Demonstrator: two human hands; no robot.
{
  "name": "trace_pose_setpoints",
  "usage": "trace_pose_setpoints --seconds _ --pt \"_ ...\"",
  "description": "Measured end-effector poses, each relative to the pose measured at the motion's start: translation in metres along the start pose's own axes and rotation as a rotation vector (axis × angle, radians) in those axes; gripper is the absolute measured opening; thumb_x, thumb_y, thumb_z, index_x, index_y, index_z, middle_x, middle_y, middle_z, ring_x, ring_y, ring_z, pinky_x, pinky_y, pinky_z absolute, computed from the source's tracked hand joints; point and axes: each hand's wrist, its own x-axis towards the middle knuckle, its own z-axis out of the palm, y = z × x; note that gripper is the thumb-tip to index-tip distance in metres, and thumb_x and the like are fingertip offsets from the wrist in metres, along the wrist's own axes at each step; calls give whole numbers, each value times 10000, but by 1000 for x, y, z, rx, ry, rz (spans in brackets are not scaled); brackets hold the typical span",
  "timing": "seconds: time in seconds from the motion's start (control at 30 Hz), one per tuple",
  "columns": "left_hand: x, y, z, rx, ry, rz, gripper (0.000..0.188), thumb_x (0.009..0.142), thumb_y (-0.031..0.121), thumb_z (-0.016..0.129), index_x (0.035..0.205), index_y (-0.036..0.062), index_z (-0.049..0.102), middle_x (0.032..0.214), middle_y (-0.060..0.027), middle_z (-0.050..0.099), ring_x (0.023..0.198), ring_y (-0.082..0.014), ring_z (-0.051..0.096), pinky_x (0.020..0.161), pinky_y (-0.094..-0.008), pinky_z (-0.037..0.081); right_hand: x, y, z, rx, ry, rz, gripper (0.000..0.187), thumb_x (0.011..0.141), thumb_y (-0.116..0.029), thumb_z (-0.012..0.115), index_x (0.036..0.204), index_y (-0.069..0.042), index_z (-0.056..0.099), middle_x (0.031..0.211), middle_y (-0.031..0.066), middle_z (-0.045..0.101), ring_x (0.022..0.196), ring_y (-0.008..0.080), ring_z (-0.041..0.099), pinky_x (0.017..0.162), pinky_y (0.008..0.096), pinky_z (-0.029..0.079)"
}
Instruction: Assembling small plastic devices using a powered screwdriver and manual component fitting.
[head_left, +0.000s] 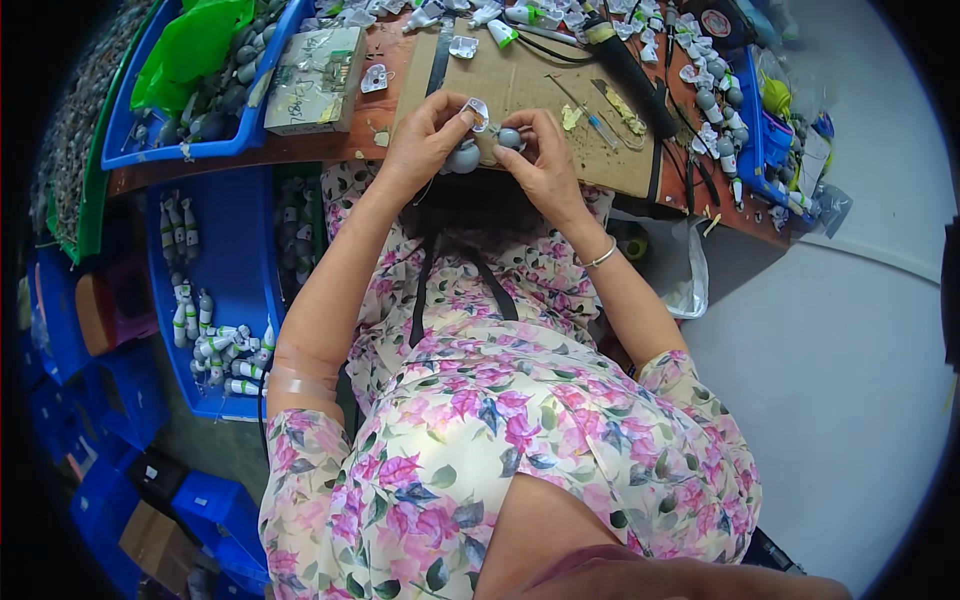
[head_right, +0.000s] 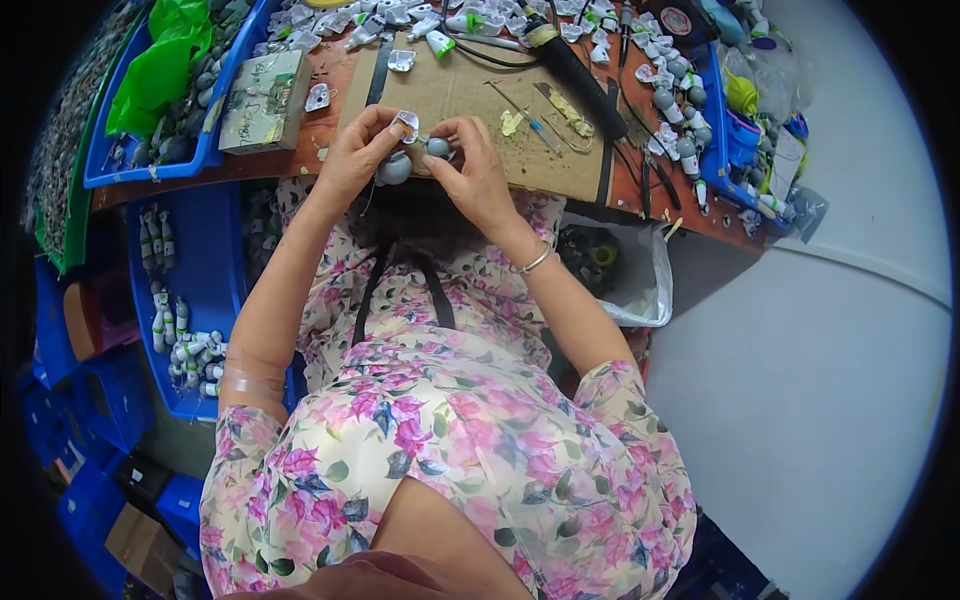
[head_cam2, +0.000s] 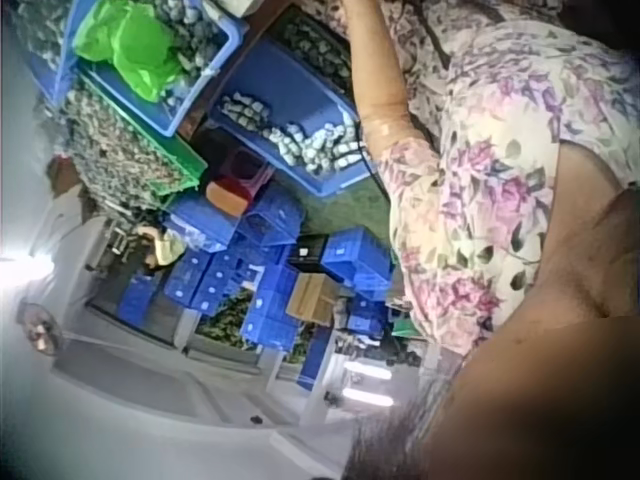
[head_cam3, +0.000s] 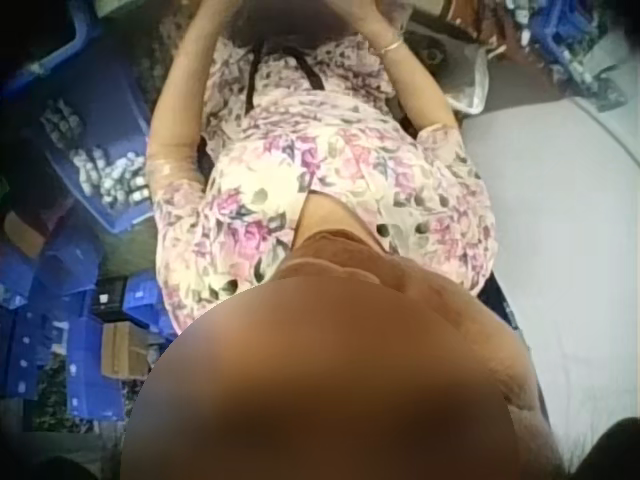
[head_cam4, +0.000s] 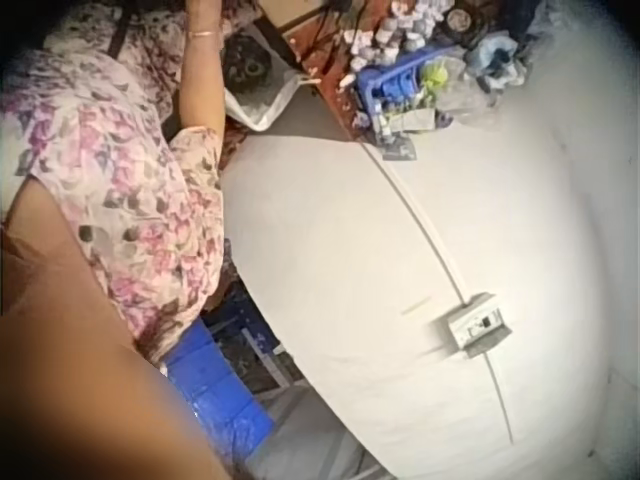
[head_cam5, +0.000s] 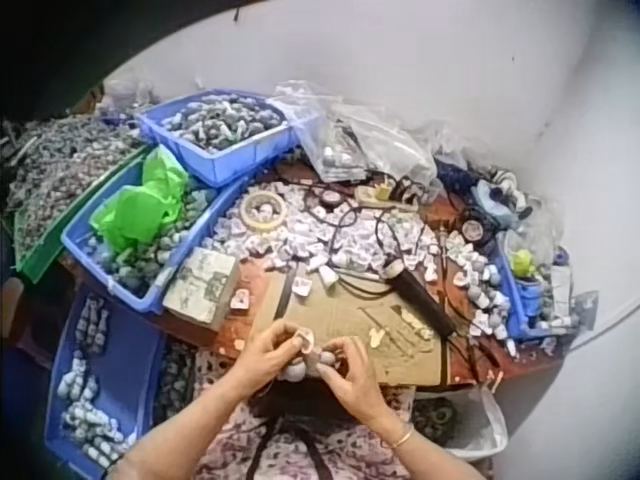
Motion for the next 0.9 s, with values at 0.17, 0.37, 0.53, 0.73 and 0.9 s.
trace_pose_setpoints --seconds 0.17,0.37,0.53,0.73,0.9 --pt "-1 0 0 -28 1 5 211 941 169 554 1062 -3 563 927 -23 634 852 -64 578 744 -221 476 -1 -1 7 -153 135 -187 270 770 -47 662 1002 -23 524 978 104 518 849 211 553 724 302 464" --pt "-1 0 0 -23 0 -15 222 941 175 551 1071 -4 565 930 -30 635 853 -67 581 749 -224 478 5 0 6 -8 158 -79 257 802 -62 672 1018 -11 542 903 86 576 771 180 584 680 286 472" --pt "-2 -4 -1 16 -2 22 227 937 190 556 1066 6 581 925 -29 638 851 -71 583 742 -226 479 26 0 -12 23 -69 53 235 866 -110 654 1050 2 560 932 35 614 794 79 569 699 220 470" --pt "0 -5 -3 69 -16 33 239 936 222 558 1060 20 595 916 -22 637 843 -72 585 736 -226 479 59 -7 -35 65 -356 108 235 865 -160 666 1022 -1 590 890 25 617 766 74 573 693 223 472" --pt "0 -5 -4 66 -26 27 241 938 223 556 1065 22 596 915 -20 633 847 -70 583 737 -224 478 76 -20 -40 -29 -537 147 224 847 -178 689 976 -11 612 866 10 609 751 54 561 670 212 460"
